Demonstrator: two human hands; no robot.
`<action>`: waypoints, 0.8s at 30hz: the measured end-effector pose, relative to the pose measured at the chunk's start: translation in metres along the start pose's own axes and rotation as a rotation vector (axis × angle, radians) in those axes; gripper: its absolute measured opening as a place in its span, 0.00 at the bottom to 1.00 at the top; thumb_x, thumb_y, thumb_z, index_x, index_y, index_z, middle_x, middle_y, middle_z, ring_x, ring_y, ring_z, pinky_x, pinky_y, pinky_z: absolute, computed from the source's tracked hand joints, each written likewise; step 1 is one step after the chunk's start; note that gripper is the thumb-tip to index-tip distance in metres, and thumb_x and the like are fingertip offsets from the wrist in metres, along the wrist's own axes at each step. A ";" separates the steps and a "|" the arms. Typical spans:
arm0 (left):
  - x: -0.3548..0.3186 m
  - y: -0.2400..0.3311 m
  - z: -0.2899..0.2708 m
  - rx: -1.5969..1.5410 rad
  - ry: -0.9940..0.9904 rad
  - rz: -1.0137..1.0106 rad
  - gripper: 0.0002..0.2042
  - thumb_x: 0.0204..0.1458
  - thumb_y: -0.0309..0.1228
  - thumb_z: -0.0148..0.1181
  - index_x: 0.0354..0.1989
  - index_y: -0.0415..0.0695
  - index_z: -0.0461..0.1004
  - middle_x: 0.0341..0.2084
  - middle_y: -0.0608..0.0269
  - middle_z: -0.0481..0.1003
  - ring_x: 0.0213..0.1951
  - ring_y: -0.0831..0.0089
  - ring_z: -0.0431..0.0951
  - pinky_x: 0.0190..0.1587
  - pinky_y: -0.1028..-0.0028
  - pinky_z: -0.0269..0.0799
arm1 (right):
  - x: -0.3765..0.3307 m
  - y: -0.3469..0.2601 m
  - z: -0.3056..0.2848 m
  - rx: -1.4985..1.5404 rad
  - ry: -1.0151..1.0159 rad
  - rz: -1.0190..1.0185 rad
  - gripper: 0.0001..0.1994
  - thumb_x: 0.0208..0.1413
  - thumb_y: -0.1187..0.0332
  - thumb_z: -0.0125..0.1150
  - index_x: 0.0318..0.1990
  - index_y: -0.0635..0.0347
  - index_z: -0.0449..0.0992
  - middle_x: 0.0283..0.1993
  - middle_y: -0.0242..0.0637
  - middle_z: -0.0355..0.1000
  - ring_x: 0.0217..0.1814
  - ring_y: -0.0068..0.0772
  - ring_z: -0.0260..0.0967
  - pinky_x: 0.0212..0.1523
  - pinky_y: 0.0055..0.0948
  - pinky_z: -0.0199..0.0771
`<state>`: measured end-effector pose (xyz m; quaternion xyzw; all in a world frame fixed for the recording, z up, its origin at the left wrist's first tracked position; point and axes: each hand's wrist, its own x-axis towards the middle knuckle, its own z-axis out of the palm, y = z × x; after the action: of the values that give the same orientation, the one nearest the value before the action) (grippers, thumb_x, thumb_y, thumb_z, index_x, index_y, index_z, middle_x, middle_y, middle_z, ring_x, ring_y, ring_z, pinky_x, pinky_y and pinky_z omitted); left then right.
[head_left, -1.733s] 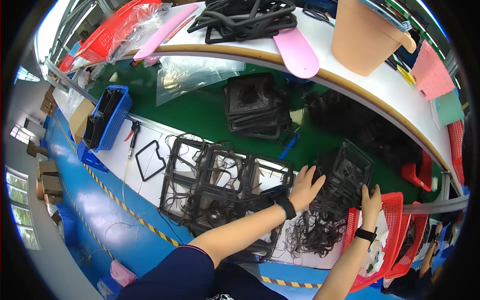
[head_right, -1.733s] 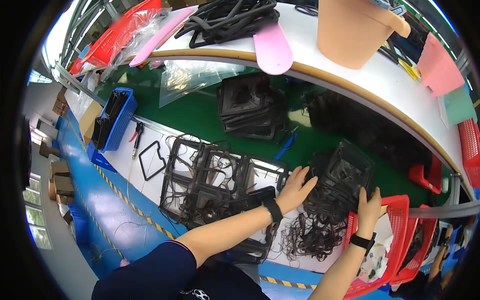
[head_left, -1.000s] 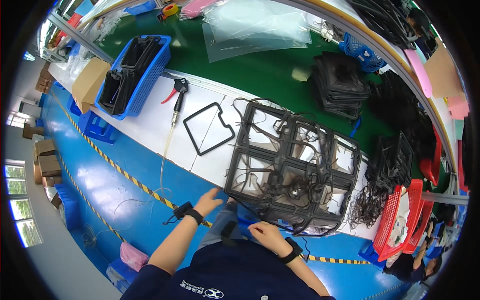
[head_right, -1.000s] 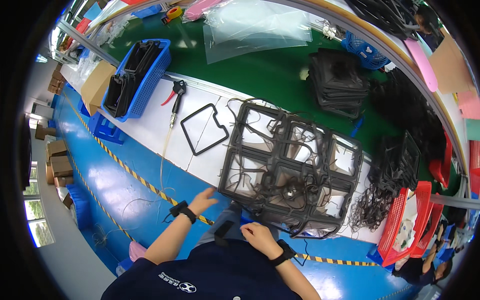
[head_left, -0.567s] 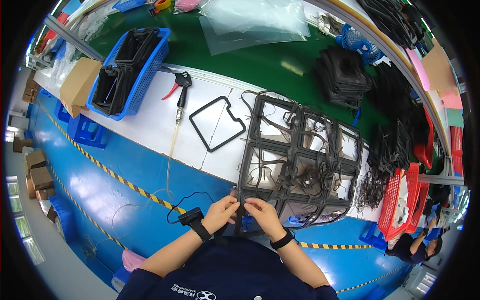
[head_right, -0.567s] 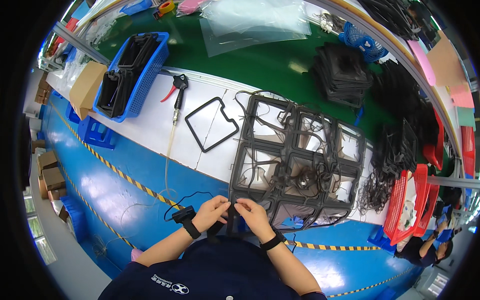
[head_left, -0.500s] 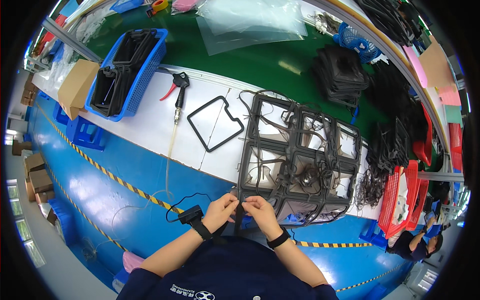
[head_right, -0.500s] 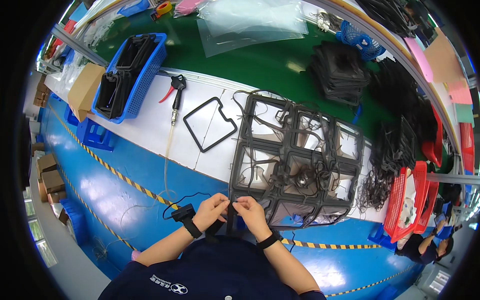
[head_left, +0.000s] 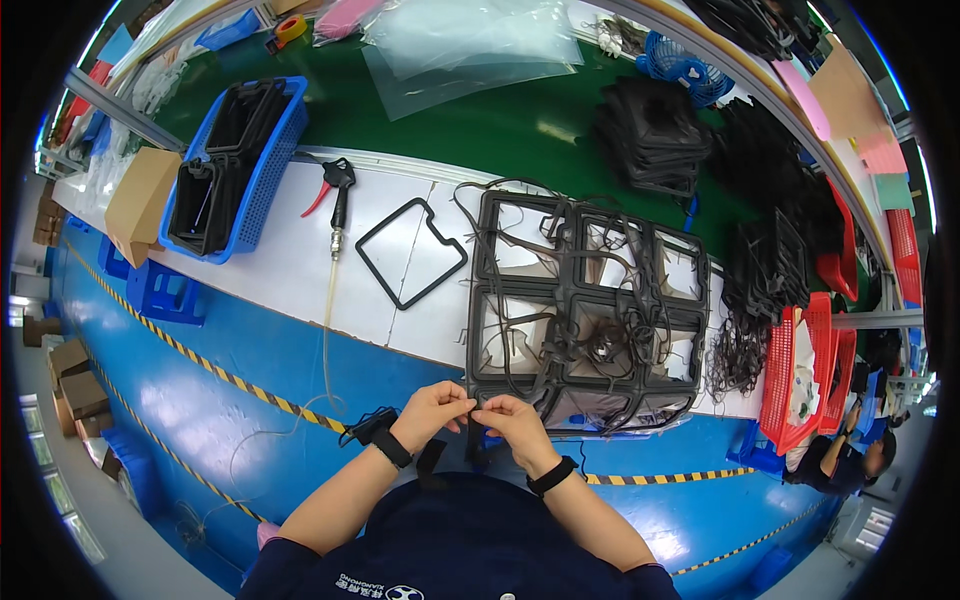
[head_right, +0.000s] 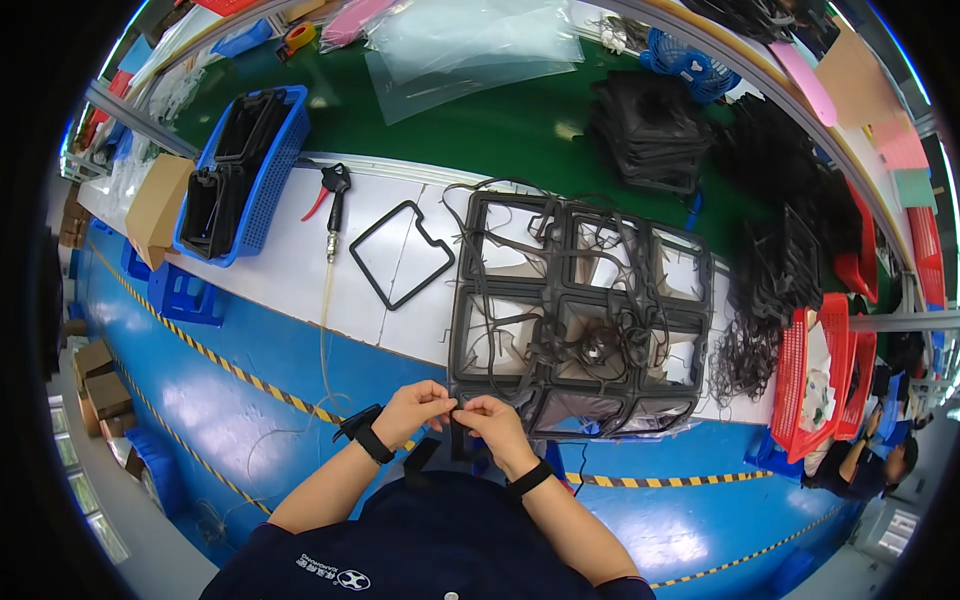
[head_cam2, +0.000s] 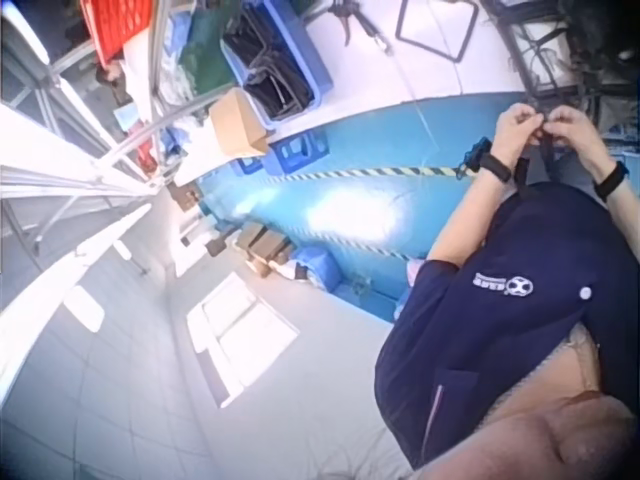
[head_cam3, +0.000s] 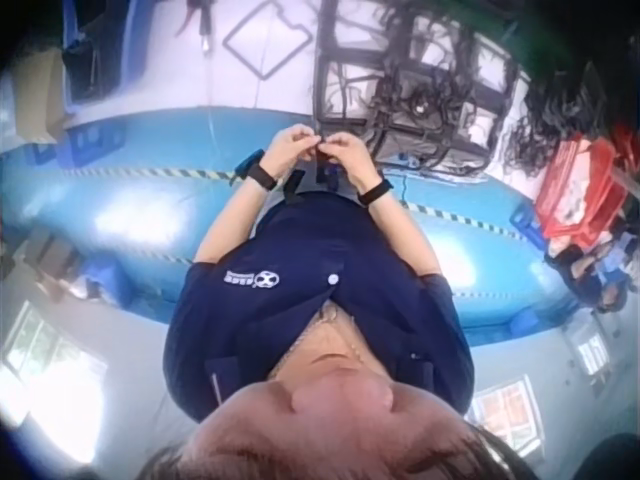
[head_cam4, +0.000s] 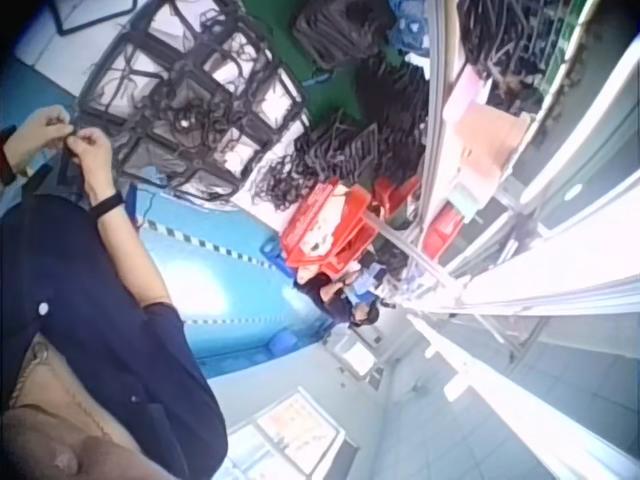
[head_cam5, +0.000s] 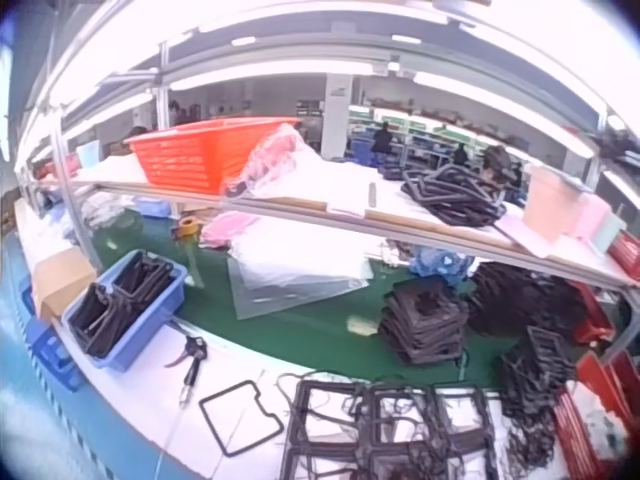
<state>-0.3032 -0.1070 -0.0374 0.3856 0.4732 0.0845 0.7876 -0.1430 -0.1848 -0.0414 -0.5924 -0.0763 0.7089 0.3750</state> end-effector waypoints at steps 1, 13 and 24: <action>0.000 0.002 0.000 -0.002 -0.001 -0.015 0.08 0.53 0.33 0.57 0.31 0.42 0.71 0.25 0.68 0.72 0.27 0.81 0.73 0.28 0.82 0.70 | -0.001 0.000 0.001 0.023 -0.030 -0.015 0.14 0.45 0.67 0.67 0.37 0.61 0.70 0.33 0.30 0.70 0.31 0.19 0.65 0.31 0.18 0.63; 0.004 0.017 0.003 0.071 -0.057 0.005 0.06 0.52 0.30 0.57 0.32 0.40 0.72 0.25 0.65 0.74 0.28 0.80 0.74 0.27 0.80 0.72 | -0.006 -0.007 0.005 -0.137 0.135 -0.277 0.11 0.48 0.66 0.64 0.34 0.65 0.74 0.28 0.29 0.69 0.29 0.17 0.65 0.29 0.20 0.65; 0.026 -0.007 0.018 0.157 0.264 0.083 0.09 0.45 0.23 0.54 0.18 0.40 0.61 0.15 0.66 0.67 0.21 0.76 0.77 0.18 0.78 0.71 | -0.046 -0.032 -0.058 0.560 0.003 -0.215 0.04 0.48 0.76 0.58 0.33 0.59 0.73 0.33 0.34 0.72 0.35 0.24 0.68 0.38 0.23 0.65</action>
<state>-0.2768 -0.1085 -0.0554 0.4508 0.5615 0.1294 0.6817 -0.0764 -0.2101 -0.0048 -0.4556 0.0604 0.6577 0.5968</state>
